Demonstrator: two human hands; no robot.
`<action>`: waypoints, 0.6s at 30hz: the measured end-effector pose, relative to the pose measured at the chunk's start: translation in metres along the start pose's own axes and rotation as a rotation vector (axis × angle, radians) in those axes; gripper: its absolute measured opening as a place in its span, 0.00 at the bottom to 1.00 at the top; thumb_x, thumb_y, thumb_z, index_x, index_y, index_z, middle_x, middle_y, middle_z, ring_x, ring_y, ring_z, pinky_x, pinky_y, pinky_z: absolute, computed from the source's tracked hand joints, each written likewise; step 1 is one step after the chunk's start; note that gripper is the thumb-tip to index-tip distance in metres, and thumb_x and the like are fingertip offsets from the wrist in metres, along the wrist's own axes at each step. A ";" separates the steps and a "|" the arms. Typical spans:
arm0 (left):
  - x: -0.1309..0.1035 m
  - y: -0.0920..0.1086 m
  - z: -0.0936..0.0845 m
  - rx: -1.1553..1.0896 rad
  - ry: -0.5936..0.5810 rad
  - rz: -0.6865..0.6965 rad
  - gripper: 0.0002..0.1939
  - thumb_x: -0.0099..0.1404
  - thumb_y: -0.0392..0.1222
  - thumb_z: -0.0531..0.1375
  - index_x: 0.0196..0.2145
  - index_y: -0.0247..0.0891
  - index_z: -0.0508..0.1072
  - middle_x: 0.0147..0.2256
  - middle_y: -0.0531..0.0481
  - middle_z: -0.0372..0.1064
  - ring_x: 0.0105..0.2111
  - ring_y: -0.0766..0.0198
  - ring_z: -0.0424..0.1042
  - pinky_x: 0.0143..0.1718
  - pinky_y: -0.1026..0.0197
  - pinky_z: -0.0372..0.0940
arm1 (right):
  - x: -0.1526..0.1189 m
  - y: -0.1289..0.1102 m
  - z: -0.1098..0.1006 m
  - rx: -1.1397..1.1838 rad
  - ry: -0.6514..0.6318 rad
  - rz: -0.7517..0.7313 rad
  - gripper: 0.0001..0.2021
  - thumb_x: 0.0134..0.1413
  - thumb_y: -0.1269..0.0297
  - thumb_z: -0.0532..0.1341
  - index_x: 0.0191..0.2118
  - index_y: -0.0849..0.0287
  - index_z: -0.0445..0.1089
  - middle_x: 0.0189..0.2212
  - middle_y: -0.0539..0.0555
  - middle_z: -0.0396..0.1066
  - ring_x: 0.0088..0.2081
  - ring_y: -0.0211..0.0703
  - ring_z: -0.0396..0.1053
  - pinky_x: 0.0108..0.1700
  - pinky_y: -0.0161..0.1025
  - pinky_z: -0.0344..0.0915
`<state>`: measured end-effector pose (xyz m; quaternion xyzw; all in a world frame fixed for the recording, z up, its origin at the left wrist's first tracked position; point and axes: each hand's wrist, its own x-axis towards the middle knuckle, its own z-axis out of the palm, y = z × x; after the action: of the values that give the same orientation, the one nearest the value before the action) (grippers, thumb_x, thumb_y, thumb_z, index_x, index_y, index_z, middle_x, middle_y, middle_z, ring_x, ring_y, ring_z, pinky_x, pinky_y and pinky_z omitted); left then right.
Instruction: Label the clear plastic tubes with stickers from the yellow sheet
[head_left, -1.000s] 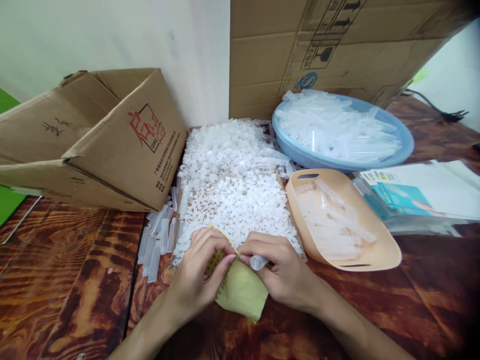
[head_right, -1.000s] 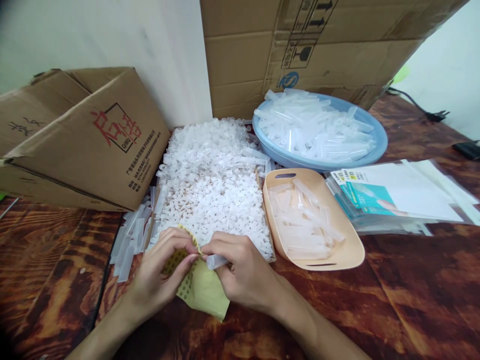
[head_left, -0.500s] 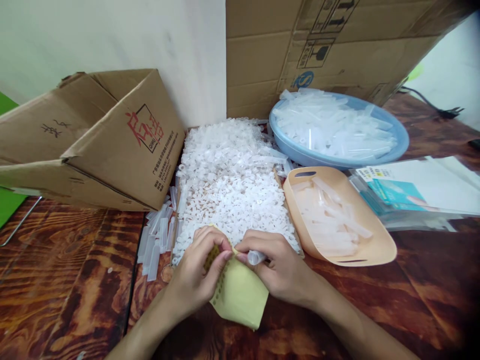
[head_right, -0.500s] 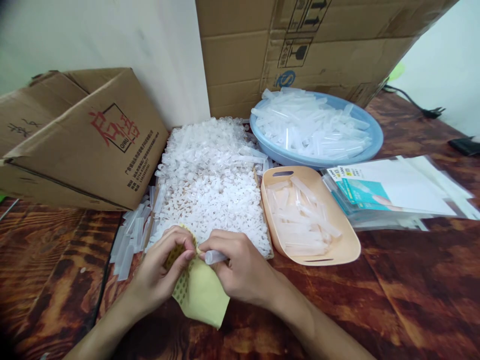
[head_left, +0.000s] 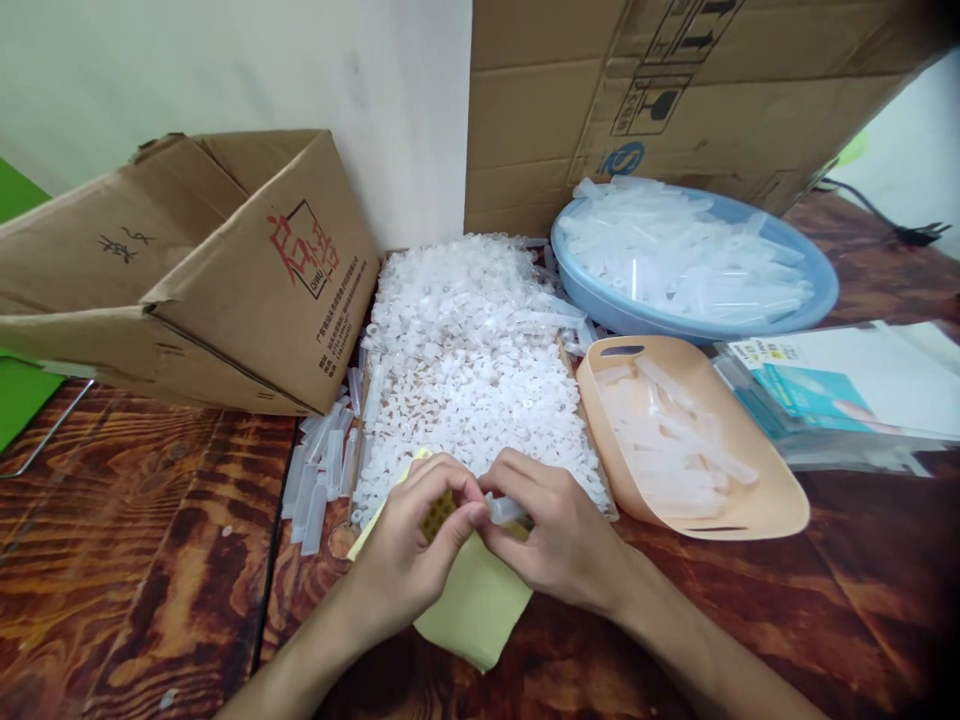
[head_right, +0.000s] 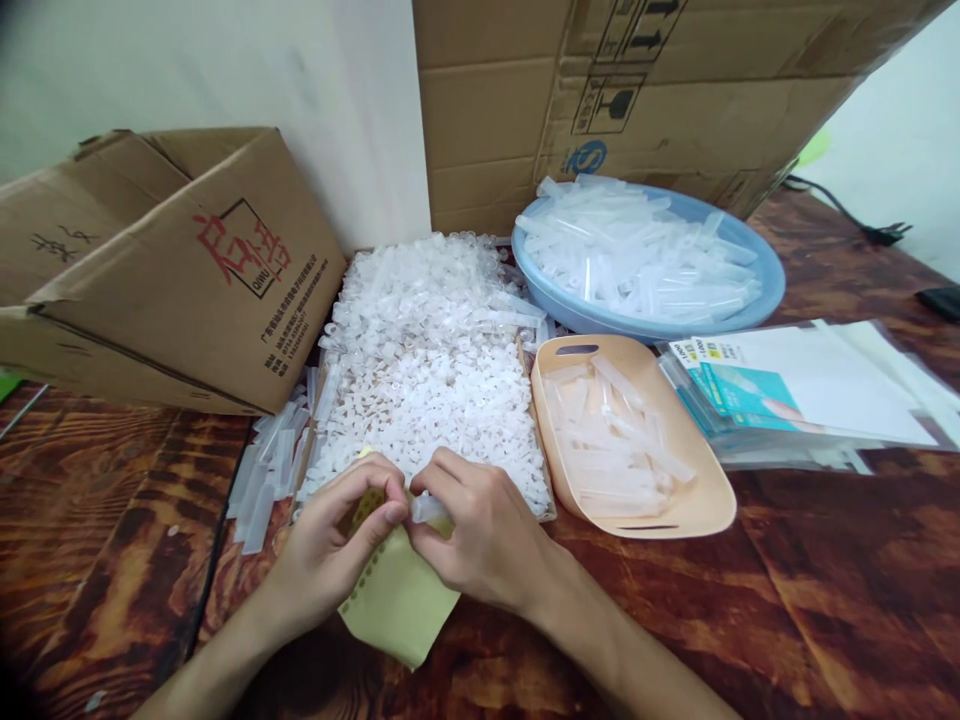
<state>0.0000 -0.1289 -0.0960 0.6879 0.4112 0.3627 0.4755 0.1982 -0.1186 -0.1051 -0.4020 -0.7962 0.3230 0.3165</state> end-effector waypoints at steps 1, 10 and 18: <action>0.000 -0.001 0.000 0.022 -0.006 0.006 0.06 0.77 0.39 0.57 0.39 0.41 0.69 0.36 0.52 0.66 0.39 0.63 0.67 0.42 0.60 0.60 | 0.000 0.000 0.001 -0.003 -0.009 0.000 0.03 0.63 0.72 0.61 0.36 0.60 0.70 0.32 0.51 0.67 0.33 0.41 0.67 0.33 0.37 0.60; 0.003 -0.002 0.002 0.088 0.007 0.053 0.06 0.76 0.36 0.57 0.38 0.41 0.68 0.35 0.52 0.67 0.38 0.62 0.67 0.42 0.60 0.61 | -0.001 0.001 0.003 -0.005 -0.039 0.001 0.04 0.62 0.74 0.61 0.35 0.59 0.67 0.31 0.50 0.65 0.32 0.40 0.65 0.34 0.37 0.58; 0.002 -0.002 0.003 0.087 0.020 0.043 0.06 0.76 0.37 0.57 0.38 0.41 0.68 0.35 0.52 0.67 0.37 0.62 0.68 0.41 0.59 0.61 | -0.002 0.000 0.003 -0.009 -0.023 -0.023 0.04 0.62 0.73 0.59 0.35 0.59 0.67 0.31 0.50 0.65 0.32 0.41 0.65 0.33 0.37 0.57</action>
<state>0.0025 -0.1280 -0.0986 0.7130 0.4166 0.3615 0.4329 0.1967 -0.1207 -0.1071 -0.3907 -0.8058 0.3202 0.3090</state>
